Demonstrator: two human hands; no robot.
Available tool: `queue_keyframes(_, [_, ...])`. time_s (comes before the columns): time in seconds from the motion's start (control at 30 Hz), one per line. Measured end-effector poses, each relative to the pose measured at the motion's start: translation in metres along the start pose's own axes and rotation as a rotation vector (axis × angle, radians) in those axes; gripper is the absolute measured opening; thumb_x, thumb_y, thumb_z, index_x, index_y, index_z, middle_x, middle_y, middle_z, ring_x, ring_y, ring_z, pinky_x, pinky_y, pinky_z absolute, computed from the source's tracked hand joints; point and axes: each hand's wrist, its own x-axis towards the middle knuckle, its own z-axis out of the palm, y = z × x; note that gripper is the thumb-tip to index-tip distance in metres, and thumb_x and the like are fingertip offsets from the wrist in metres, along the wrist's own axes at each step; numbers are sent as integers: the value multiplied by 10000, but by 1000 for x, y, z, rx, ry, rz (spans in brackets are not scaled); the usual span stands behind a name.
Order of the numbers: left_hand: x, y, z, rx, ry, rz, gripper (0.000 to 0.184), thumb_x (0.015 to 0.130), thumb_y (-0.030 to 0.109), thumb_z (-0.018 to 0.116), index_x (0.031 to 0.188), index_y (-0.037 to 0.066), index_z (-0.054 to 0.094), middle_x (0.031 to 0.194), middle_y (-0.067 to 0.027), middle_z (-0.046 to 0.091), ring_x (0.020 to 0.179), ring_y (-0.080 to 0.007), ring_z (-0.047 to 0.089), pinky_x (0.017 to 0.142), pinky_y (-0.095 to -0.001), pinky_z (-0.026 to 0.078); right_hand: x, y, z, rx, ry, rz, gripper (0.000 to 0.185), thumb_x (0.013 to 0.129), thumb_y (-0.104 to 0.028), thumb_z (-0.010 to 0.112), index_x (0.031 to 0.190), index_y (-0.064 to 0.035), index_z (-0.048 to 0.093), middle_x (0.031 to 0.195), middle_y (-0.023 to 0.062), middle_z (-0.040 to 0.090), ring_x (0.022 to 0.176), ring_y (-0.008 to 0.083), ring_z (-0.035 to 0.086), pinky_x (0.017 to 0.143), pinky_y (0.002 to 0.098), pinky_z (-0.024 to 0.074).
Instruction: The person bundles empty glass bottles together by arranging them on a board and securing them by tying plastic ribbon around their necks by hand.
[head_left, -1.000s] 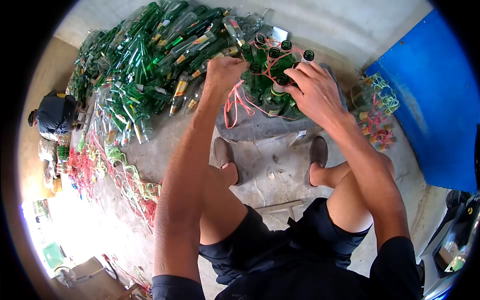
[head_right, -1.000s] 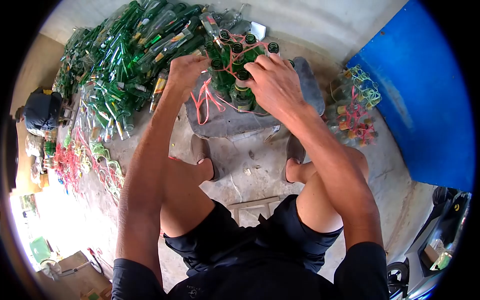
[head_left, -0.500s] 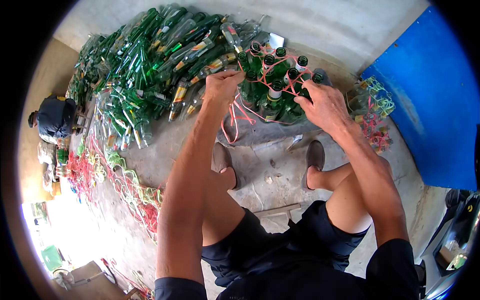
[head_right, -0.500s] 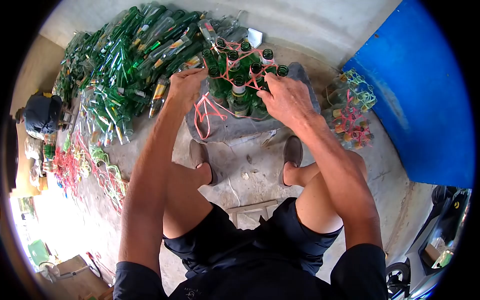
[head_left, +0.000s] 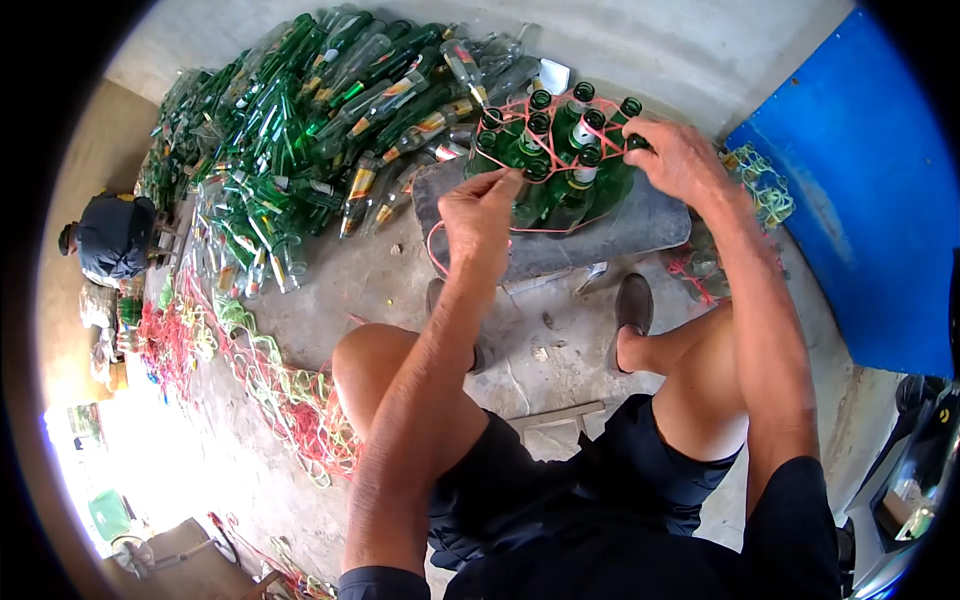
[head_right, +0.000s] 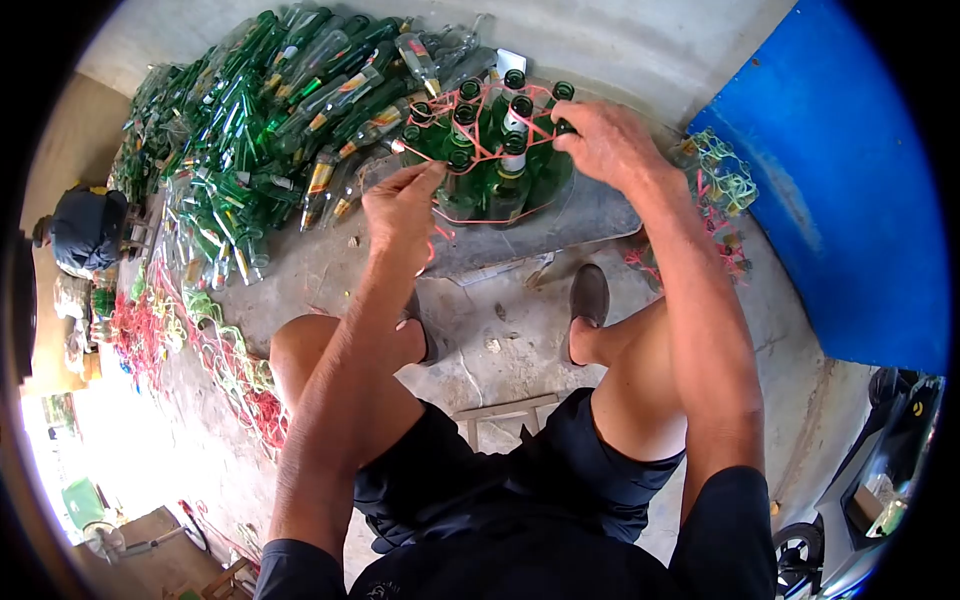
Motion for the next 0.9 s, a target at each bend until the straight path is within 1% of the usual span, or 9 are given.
queue_keyframes(0.03, [-3, -4, 5, -31, 13, 17, 197, 886, 118, 827, 1017, -23, 785, 679, 5, 627, 471, -59, 441, 413, -247, 308, 6, 8, 2, 10, 15, -27, 323, 869, -180, 749, 1175, -89, 701, 1073, 225, 716, 1031, 440, 663, 892, 519, 522])
queue_keyframes(0.2, [-4, -17, 12, -90, 7, 24, 208, 898, 128, 821, 1028, -30, 780, 710, -3, 653, 478, -53, 458, 410, -249, 337, 26, 18, 6, 32, 12, 29, 320, 864, -160, 741, 1178, -113, 703, 1073, 221, 710, 1042, 453, 652, 890, 516, 520])
queue_keyframes(0.33, [-3, -18, 10, -88, -19, 50, 198, 913, 110, 804, 1048, -31, 779, 793, -5, 696, 549, -45, 491, 461, -236, 365, 20, 7, 0, 49, 0, 129, 353, 896, -114, 687, 1249, -110, 686, 1059, 203, 707, 933, 363, 673, 843, 452, 527])
queue_keyframes(0.43, [-1, -21, 7, -102, -58, 95, 189, 924, 93, 789, 1063, -35, 778, 860, -1, 714, 654, -38, 530, 555, -220, 402, 16, 8, 2, 18, 112, 29, 329, 905, -76, 669, 1233, -100, 692, 1025, 154, 686, 907, 324, 655, 814, 433, 524])
queue_keyframes(0.53, [-2, -19, 4, -95, -95, 88, 182, 931, 80, 779, 1069, -39, 776, 890, 2, 719, 735, -38, 559, 635, -212, 422, 16, -3, -2, -41, 277, -113, 291, 906, -46, 609, 1171, -122, 703, 1044, 138, 685, 977, 369, 660, 883, 468, 531])
queue_keyframes(0.63, [3, -19, -1, -102, -142, 80, 179, 933, 74, 774, 1071, -39, 775, 889, 7, 716, 751, -42, 568, 649, -210, 424, 25, -26, 15, 240, 248, -294, 259, 906, -20, 586, 1112, -108, 716, 974, 121, 665, 918, 348, 650, 841, 442, 536])
queue_keyframes(0.73, [7, -22, -3, -57, -142, 85, 176, 932, 77, 775, 1068, -36, 775, 876, 16, 706, 737, -40, 553, 637, -210, 410, 36, -49, 26, 242, 199, -409, 218, 911, -6, 575, 1036, -95, 729, 943, 109, 669, 901, 331, 656, 803, 430, 536])
queue_keyframes(0.77, [9, -21, -3, -31, -135, 87, 175, 931, 79, 776, 1065, -34, 775, 872, 20, 702, 732, -38, 546, 632, -211, 403, 38, -56, 30, 220, 178, -392, 205, 905, -8, 567, 987, -94, 735, 904, 111, 674, 867, 336, 668, 778, 441, 536])
queue_keyframes(0.9, [14, -22, -5, 42, -122, 86, 206, 930, 118, 786, 1059, -43, 772, 845, 24, 686, 715, -39, 525, 618, -219, 390, 46, -71, 34, 123, -39, -266, 291, 926, -24, 525, 1077, -124, 753, 968, 83, 694, 905, 326, 666, 785, 432, 513])
